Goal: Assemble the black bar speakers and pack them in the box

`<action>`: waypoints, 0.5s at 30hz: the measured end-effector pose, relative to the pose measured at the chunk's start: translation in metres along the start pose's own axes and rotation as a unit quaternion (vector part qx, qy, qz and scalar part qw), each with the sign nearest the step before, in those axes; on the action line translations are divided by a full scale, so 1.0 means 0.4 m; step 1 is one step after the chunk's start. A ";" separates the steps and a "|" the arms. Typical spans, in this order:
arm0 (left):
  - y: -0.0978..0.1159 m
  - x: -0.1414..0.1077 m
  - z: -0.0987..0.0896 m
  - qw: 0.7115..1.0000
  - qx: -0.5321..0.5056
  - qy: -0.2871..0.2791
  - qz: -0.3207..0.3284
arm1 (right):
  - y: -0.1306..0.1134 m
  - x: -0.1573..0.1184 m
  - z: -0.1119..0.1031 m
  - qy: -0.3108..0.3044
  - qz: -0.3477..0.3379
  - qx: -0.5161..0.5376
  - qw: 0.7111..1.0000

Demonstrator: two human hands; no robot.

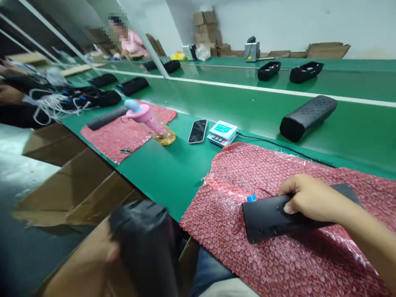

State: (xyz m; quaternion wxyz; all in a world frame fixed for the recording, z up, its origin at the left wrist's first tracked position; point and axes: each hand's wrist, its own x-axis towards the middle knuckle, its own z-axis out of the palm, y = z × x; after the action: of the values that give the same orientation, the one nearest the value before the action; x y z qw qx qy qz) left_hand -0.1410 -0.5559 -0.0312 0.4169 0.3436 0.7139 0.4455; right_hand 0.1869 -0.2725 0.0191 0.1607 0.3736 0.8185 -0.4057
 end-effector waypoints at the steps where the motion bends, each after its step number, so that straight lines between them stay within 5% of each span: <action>1: 0.035 0.047 0.038 0.999 -0.037 -0.028 0.006 | 0.001 -0.005 0.004 0.007 -0.005 -0.011 1.000; 3: 0.097 0.142 0.114 0.998 -0.034 -0.054 0.019 | 0.007 -0.020 0.017 0.024 -0.006 -0.031 0.999; 9: 0.205 0.371 0.270 0.975 0.204 -0.084 0.014 | 0.001 -0.064 0.054 0.103 -0.023 -0.076 0.991; 15: 0.263 0.435 0.352 0.921 0.385 -0.063 0.007 | -0.022 -0.069 0.042 0.111 -0.033 -0.091 0.989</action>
State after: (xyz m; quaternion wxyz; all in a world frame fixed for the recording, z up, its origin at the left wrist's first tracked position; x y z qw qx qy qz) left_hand -0.0738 -0.3182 -0.0205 0.2933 0.5102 0.8000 0.1168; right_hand 0.1983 -0.3026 0.0291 0.0887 0.3731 0.8767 -0.2906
